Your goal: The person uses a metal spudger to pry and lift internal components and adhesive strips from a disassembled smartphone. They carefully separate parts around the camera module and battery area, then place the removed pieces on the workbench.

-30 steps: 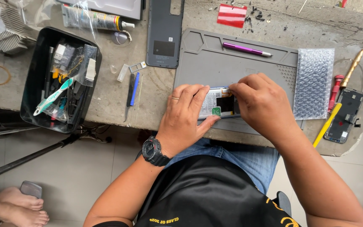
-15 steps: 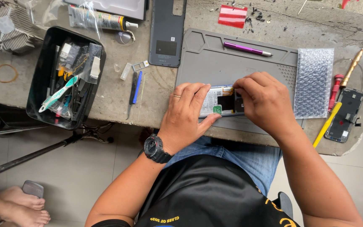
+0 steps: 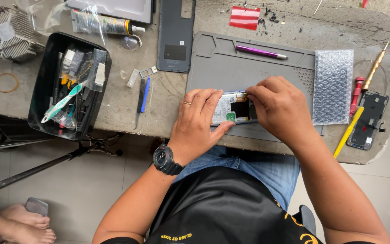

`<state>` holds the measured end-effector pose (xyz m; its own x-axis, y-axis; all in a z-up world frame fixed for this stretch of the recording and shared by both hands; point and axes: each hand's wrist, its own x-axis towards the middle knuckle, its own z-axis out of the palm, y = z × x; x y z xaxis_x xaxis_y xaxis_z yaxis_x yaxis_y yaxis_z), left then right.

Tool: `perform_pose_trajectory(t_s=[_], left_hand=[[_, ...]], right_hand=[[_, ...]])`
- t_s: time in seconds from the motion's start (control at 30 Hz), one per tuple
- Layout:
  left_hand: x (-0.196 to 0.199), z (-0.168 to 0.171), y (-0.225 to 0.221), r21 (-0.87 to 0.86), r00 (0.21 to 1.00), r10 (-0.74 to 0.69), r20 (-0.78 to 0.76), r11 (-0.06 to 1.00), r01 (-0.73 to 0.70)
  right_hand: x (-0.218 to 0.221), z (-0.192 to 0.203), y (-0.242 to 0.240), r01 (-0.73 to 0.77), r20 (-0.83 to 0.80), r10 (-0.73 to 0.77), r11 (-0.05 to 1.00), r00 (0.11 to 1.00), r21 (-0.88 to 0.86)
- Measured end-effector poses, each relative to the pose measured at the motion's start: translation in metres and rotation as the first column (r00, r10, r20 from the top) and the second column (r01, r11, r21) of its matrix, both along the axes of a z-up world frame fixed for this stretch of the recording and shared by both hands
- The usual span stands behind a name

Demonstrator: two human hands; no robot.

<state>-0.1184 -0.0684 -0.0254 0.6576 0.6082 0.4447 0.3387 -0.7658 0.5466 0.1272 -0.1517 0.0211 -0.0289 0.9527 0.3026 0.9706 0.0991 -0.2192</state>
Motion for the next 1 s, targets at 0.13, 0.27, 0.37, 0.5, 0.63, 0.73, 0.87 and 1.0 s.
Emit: perform_pose_trajectory(t_s=[0.13, 0.27, 0.37, 0.5, 0.63, 0.73, 0.87, 1.0], left_hand=[[0.0, 0.0, 0.0, -0.006, 1.0, -0.004, 0.005, 1.0, 0.004], [0.0, 0.0, 0.0, -0.014, 1.0, -0.004, 0.009, 1.0, 0.005], [0.001, -0.001, 0.0, -0.012, 1.0, -0.006, 0.008, 1.0, 0.006], [0.001, -0.002, 0.0, -0.012, 1.0, -0.005, 0.01, 1.0, 0.005], [0.002, -0.004, 0.0, -0.016, 1.0, -0.006, 0.017, 1.0, 0.006], [0.002, -0.005, 0.0, -0.001, 1.0, -0.006, 0.014, 1.0, 0.006], [0.002, -0.004, 0.0, 0.002, 1.0, -0.007, 0.019, 1.0, 0.007], [0.002, -0.005, 0.0, -0.011, 0.999, -0.011, 0.031, 1.0, 0.011]], right_hand=[[0.001, 0.0, 0.0, 0.006, -0.019, -0.006, 1.0, 1.0, -0.03], [0.0, 0.0, 0.0, 0.014, -0.016, -0.014, 0.999, 1.0, -0.036], [-0.001, 0.001, 0.0, 0.016, -0.007, -0.016, 0.999, 1.0, -0.043], [-0.004, 0.002, 0.001, 0.006, 0.033, -0.005, 0.999, 0.999, -0.032], [-0.001, -0.009, 0.001, 0.005, 0.085, -0.005, 1.0, 0.996, -0.001], [-0.001, -0.013, 0.001, 0.005, 0.117, -0.008, 1.0, 0.993, 0.024], [-0.002, -0.013, 0.004, -0.015, 0.019, 0.014, 0.998, 1.0, 0.058], [0.001, -0.012, 0.003, -0.006, -0.118, 0.014, 0.998, 0.993, 0.061]])
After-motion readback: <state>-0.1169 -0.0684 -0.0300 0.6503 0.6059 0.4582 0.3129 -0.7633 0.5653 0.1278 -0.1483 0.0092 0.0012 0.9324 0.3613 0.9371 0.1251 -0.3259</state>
